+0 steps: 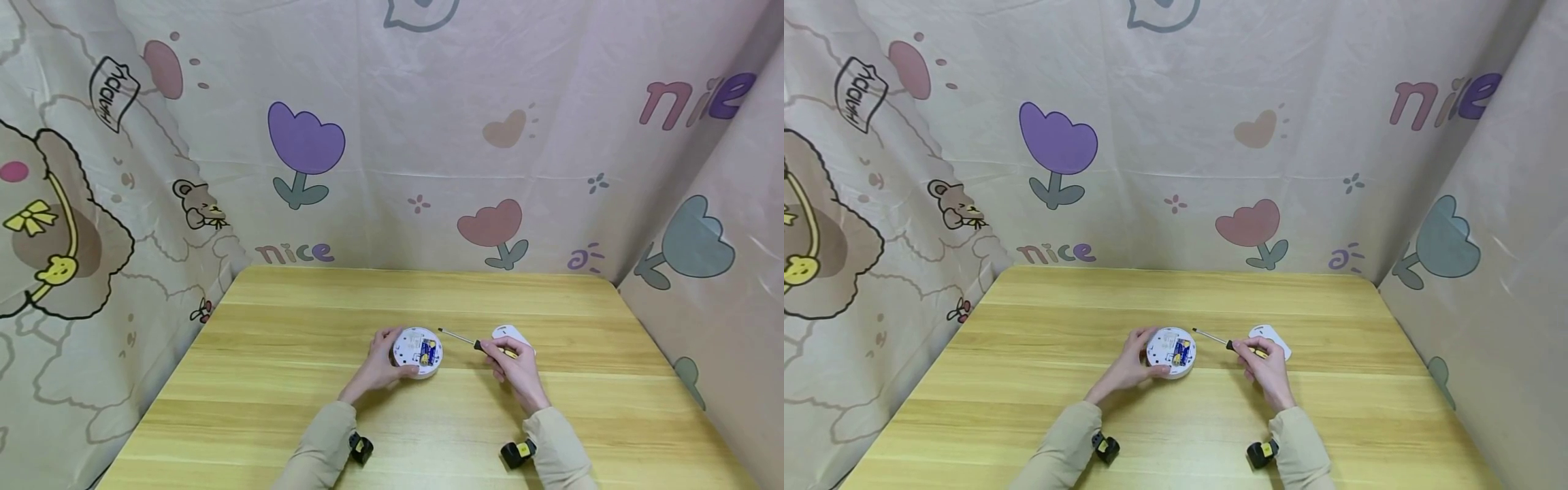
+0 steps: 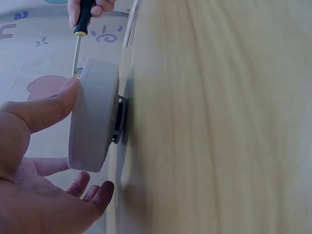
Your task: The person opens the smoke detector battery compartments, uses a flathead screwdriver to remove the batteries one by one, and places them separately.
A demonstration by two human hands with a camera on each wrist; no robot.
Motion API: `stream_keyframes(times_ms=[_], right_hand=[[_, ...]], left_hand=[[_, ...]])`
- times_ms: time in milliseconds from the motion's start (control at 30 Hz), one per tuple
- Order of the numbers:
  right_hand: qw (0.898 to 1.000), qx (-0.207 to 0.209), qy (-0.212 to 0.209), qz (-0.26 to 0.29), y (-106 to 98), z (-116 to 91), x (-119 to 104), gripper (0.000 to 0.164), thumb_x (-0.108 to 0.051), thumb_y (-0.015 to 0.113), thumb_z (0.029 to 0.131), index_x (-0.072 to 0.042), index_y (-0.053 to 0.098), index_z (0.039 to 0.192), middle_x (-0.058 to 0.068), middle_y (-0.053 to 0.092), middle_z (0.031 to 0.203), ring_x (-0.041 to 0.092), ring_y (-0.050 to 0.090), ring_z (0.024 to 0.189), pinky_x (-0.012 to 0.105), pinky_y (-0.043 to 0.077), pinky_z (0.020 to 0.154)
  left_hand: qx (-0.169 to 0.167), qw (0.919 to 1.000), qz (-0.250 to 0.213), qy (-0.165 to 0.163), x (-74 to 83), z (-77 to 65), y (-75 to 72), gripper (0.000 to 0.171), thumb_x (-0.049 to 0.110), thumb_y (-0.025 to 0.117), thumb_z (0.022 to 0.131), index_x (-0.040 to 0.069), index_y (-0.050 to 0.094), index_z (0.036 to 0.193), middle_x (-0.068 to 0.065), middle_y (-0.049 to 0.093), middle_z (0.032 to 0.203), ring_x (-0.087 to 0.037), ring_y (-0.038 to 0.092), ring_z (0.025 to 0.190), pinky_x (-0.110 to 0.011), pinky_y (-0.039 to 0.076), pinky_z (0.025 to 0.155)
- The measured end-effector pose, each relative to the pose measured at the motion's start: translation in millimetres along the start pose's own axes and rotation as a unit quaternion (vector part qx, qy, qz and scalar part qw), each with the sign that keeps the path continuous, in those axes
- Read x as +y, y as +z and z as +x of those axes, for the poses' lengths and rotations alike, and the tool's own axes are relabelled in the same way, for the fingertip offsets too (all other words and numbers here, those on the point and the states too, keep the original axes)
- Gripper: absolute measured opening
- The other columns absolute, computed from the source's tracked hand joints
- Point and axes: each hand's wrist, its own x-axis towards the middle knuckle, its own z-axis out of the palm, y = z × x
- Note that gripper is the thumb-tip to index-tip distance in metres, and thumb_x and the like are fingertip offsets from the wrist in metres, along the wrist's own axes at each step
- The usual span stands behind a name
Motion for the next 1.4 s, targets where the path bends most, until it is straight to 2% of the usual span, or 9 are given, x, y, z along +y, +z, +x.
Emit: stream_keyframes(times_ms=[267, 367, 467, 633, 833, 1000, 1133, 1267, 1400], right_hand=[[1.000, -0.003, 0.001, 0.000, -0.2, 0.4, -0.8, 0.006, -0.017, 0.074, 0.092, -0.012, 0.072, 0.088, 0.000, 0.066, 0.069, 0.003, 0.048, 0.050, 0.016, 0.037, 0.043], [1.000, -0.005, 0.000, 0.000, 0.1, 0.9, -0.8, 0.007, -0.017, 0.074, 0.092, -0.011, 0.072, 0.088, 0.000, 0.066, 0.070, 0.003, 0.048, 0.050, 0.016, 0.037, 0.043], [1.000, -0.006, 0.000, 0.000, 0.2, 1.2, -0.7, 0.006, -0.016, 0.074, 0.092, -0.012, 0.072, 0.088, 0.000, 0.067, 0.071, 0.003, 0.048, 0.051, 0.015, 0.037, 0.043], [1.000, -0.009, 0.001, 0.000, -0.1, 0.9, -0.7, 0.006, -0.015, 0.073, 0.092, -0.013, 0.072, 0.086, 0.000, 0.067, 0.072, 0.003, 0.048, 0.051, 0.016, 0.038, 0.043], [1.000, -0.001, 0.009, -0.001, 0.2, 0.2, -1.6, 0.008, -0.016, 0.074, 0.091, -0.009, 0.072, 0.088, 0.001, 0.067, 0.073, 0.004, 0.048, 0.051, 0.016, 0.037, 0.043], [1.000, 0.003, 0.009, 0.001, -0.8, 0.7, -3.1, 0.009, -0.014, 0.074, 0.092, -0.006, 0.071, 0.090, 0.001, 0.068, 0.075, 0.004, 0.048, 0.051, 0.016, 0.037, 0.043], [1.000, -0.001, 0.009, -0.001, -3.0, 1.7, -3.2, 0.005, -0.015, 0.073, 0.092, -0.012, 0.071, 0.088, 0.000, 0.066, 0.073, 0.003, 0.047, 0.051, 0.015, 0.037, 0.043], [1.000, -0.005, 0.010, -0.003, -3.6, 1.3, -4.2, 0.005, -0.017, 0.074, 0.092, -0.014, 0.072, 0.088, -0.001, 0.065, 0.073, 0.003, 0.047, 0.051, 0.015, 0.036, 0.043], [1.000, -0.004, 0.010, -0.005, -3.6, 0.5, -4.6, 0.007, -0.017, 0.074, 0.092, -0.010, 0.072, 0.089, 0.000, 0.066, 0.074, 0.004, 0.047, 0.051, 0.016, 0.037, 0.044]], left_hand=[[-0.004, 0.9998, -0.016, 0.012, -3.7, -0.6, -4.4, 0.075, 0.014, 0.076, 0.087, -0.006, 0.039, 0.149, -0.034, 0.035, 0.148, -0.053, 0.036, 0.137, -0.071, 0.030, 0.116], [-0.019, 0.9997, -0.013, 0.009, -4.3, -1.4, -3.3, 0.084, 0.021, 0.078, 0.087, -0.005, 0.033, 0.153, -0.034, 0.032, 0.151, -0.053, 0.033, 0.140, -0.071, 0.029, 0.117], [-0.034, 0.9994, -0.009, 0.007, -3.2, -2.5, -0.9, 0.102, 0.026, 0.086, 0.079, -0.003, 0.025, 0.156, -0.034, 0.027, 0.155, -0.052, 0.030, 0.143, -0.072, 0.029, 0.117], [-0.035, 0.9993, -0.011, 0.009, -0.4, -3.5, 2.9, 0.115, 0.020, 0.092, 0.070, -0.001, 0.022, 0.158, -0.032, 0.026, 0.154, -0.049, 0.030, 0.142, -0.073, 0.028, 0.116], [-0.020, 0.9997, -0.006, 0.007, -1.3, -2.5, 4.2, 0.107, 0.015, 0.090, 0.072, -0.001, 0.025, 0.156, -0.034, 0.031, 0.151, -0.051, 0.034, 0.139, -0.074, 0.029, 0.115], [-0.043, 0.9987, -0.024, 0.013, -3.3, -3.5, 0.9, 0.100, 0.014, 0.084, 0.079, -0.001, 0.024, 0.157, -0.033, 0.029, 0.153, -0.053, 0.033, 0.142, -0.072, 0.027, 0.117], [-0.062, 0.9976, -0.025, 0.013, -3.1, -3.3, -0.1, 0.101, 0.019, 0.083, 0.082, -0.002, 0.020, 0.158, -0.034, 0.027, 0.155, -0.054, 0.034, 0.142, -0.070, 0.029, 0.117], [-0.063, 0.9977, -0.024, 0.006, -2.3, -1.8, 1.5, 0.099, 0.021, 0.081, 0.084, -0.002, 0.020, 0.158, -0.034, 0.027, 0.156, -0.054, 0.035, 0.141, -0.069, 0.030, 0.118], [-0.057, 0.9978, -0.034, -0.004, -0.5, -1.7, 3.1, 0.095, 0.017, 0.080, 0.084, -0.001, 0.022, 0.158, -0.033, 0.027, 0.157, -0.054, 0.037, 0.140, -0.067, 0.033, 0.117]])
